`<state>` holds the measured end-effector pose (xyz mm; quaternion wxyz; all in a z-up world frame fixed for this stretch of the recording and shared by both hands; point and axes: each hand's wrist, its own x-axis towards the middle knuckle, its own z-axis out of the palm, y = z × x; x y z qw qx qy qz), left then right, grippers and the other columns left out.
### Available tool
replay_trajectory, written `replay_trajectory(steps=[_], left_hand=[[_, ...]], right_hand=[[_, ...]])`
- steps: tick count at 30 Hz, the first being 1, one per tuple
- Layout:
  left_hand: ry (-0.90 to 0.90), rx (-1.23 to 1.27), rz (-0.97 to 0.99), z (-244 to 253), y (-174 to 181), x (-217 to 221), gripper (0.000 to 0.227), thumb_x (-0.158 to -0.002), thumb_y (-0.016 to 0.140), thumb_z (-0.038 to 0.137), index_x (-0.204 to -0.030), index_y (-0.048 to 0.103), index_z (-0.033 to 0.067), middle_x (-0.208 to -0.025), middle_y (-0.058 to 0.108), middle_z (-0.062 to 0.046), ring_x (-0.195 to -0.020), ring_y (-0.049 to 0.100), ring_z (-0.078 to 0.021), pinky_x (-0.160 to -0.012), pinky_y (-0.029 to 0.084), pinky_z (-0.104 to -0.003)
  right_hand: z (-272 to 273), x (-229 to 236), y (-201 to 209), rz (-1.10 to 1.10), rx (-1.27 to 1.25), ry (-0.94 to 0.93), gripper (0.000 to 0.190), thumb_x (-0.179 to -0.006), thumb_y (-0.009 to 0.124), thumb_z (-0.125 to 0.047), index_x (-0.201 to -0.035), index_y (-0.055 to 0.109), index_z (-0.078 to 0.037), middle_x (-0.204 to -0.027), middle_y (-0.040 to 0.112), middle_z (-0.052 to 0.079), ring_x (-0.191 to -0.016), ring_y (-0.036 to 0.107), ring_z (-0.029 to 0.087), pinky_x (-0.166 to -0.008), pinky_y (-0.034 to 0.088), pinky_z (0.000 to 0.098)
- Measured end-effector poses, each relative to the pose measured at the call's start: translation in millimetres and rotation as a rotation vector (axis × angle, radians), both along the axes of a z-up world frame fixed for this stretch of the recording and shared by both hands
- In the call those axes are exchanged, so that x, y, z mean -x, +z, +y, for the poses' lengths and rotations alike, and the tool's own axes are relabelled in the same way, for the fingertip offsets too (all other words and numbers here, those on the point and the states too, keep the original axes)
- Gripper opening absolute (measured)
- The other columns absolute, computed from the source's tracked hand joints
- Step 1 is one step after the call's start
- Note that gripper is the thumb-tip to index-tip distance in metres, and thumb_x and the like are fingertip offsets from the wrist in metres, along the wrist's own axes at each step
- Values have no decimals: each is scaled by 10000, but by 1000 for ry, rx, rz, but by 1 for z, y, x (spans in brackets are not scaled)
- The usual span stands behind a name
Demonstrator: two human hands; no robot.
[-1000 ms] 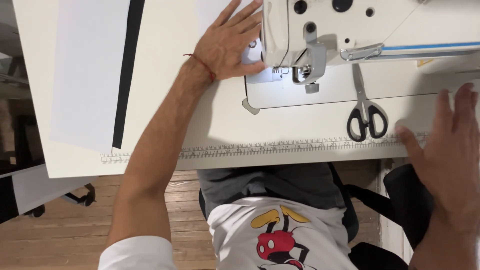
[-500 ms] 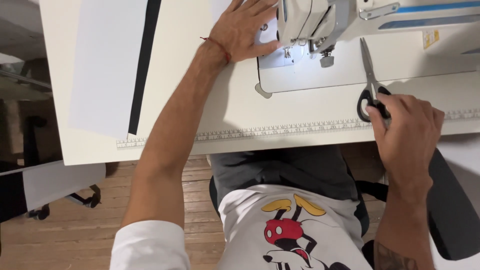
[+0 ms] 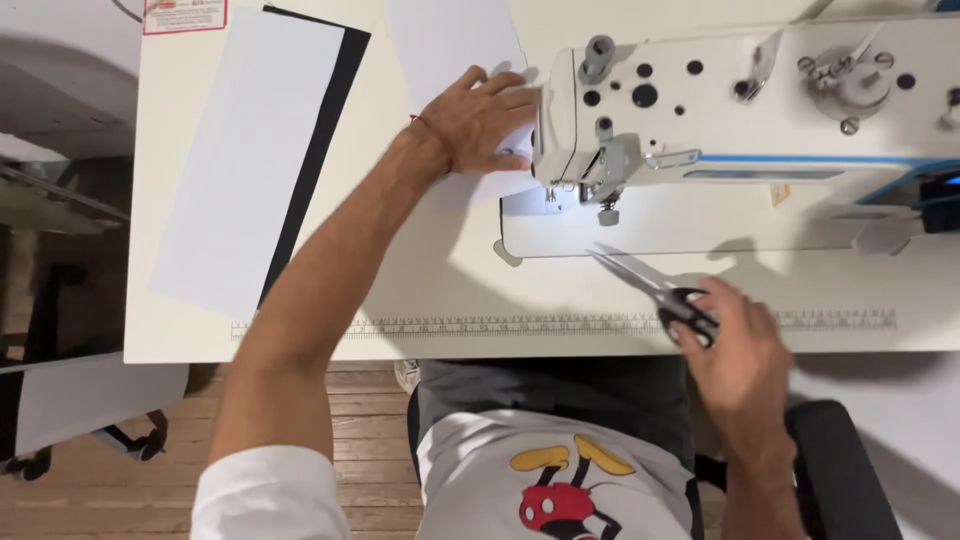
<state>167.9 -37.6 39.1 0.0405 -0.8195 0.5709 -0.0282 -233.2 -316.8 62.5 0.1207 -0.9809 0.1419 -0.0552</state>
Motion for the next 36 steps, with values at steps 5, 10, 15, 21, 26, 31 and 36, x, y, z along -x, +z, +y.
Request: replay_trajectory(steps=[5,10,15,21,26,31,36], left_hand=[[-21,-24,339,-15,-5,-18,1021,-1012,858,624,-1728,488,-2,-1783,472,-327,-1656,422,-487,-1387,278,-599],[13,-109,421,-10,24,-16,352,-1018,883,387,-1264,778,158,-1237,745,-72,-1212,631,-328,-965,605,-519],[81,-148,461,34,31,-28,232,-1079,796,159,-1290,886,194,-1291,757,-40,-1312,582,-301,-1008,596,-518],[-159,71,177,76,24,-19,26,-1080,867,167,-1091,844,161,-1171,728,-58,-1188,588,-324,-913,599,-433],[-207,64,-52,82,40,2,29,-1072,870,205,-1081,845,194,-1140,777,-21,-1139,667,-300,-1041,583,-398],[-118,38,43,97,83,39,210,-1112,806,41,-937,778,153,-997,781,-35,-1009,701,-266,-943,629,-420],[31,-102,282,117,75,101,156,-1106,733,34,-1036,799,-88,-1079,792,-300,-1136,795,-463,-1045,693,-488]], right_hand=[[32,-1,3,196,-481,162,656,-1090,648,-245,-1739,564,-202,-1575,761,149,-1354,735,371,-1193,525,531],[70,-11,18,528,-1036,379,530,-1169,410,-287,-1685,436,-170,-1132,886,38,-1027,853,203,-911,659,374],[112,-41,7,670,-1485,329,679,-1115,401,-626,-1581,423,-133,-975,753,154,-559,560,150,-372,492,261],[135,-85,-12,686,-1605,355,807,-1033,267,-781,-1551,363,-170,-1115,813,184,-650,708,220,-395,511,256],[139,-129,-58,458,-1807,205,721,-1127,339,-767,-1530,443,-178,-972,781,101,-585,490,124,-432,327,267],[137,-124,-34,362,-1788,91,509,-1187,491,-586,-1452,556,-156,-799,600,54,-529,282,84,-441,224,252],[123,-76,10,540,-1502,235,951,-1110,338,-871,-1495,545,-27,-760,650,81,-535,482,108,-356,377,208]])
